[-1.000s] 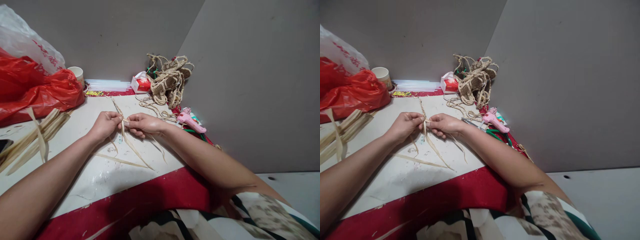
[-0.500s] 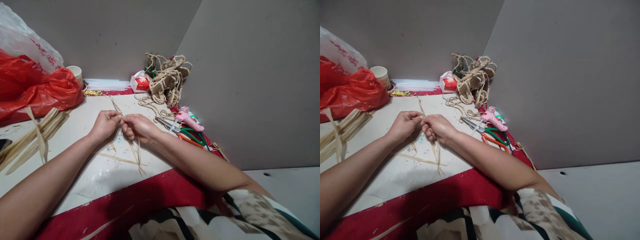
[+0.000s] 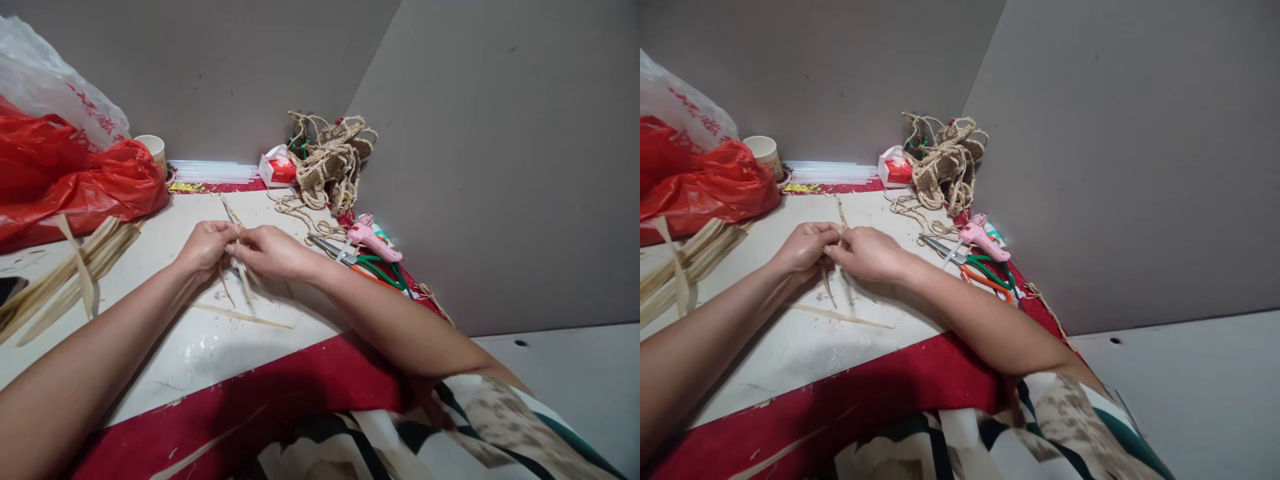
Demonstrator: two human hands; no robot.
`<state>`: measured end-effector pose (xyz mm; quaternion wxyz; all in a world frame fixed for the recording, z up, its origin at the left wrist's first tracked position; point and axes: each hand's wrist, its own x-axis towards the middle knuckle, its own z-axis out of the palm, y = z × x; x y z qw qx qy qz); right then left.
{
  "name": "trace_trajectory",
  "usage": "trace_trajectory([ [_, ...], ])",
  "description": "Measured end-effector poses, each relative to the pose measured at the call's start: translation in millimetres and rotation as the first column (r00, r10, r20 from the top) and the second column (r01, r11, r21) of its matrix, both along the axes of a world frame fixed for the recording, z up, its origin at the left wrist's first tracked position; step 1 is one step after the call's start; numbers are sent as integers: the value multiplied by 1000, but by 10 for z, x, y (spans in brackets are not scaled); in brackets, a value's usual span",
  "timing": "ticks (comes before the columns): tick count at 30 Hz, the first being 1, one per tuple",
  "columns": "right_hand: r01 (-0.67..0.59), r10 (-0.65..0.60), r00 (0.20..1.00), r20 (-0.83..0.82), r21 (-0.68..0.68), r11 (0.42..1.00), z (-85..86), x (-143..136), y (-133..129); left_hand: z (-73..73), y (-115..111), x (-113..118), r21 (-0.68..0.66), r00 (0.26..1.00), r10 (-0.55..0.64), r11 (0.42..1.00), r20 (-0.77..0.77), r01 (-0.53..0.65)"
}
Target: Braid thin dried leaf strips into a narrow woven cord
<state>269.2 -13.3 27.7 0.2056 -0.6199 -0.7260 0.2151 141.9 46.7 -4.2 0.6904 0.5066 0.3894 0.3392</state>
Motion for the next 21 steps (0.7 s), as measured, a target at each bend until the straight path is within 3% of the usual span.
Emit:
trace_trajectory([
  [3, 112, -109, 974, -197, 3, 994, 96, 191, 64, 69, 1, -11, -33, 1000, 6, 999, 24, -6],
  [5, 233, -205, 914, -351, 40, 972, 74, 266, 139, 97, 12, -17, -53, 1000, -7, 999, 30, 8],
  [6, 234, -208, 881, -426, 11, 972, 39, 276, 176, 101, 20, -20, -61, 999, -16, 998, 33, 19],
  [9, -22, -162, 739, -654, -264, 964, -108, 224, 251, 76, 38, -26, -81, 998, -46, 996, 32, 48],
  [12, -292, -234, 569, -788, -459, 839, -225, 171, 273, 29, 45, -32, -69, 998, -49, 996, 41, 52],
  [16, -409, -317, 470, -824, -522, 749, -300, 224, 285, 4, 38, -31, -48, 998, -54, 997, 43, 56],
  [21, -484, -342, 413, -844, -522, 702, -330, 275, 291, 31, 17, -13, -44, 999, -36, 998, 14, 37],
])
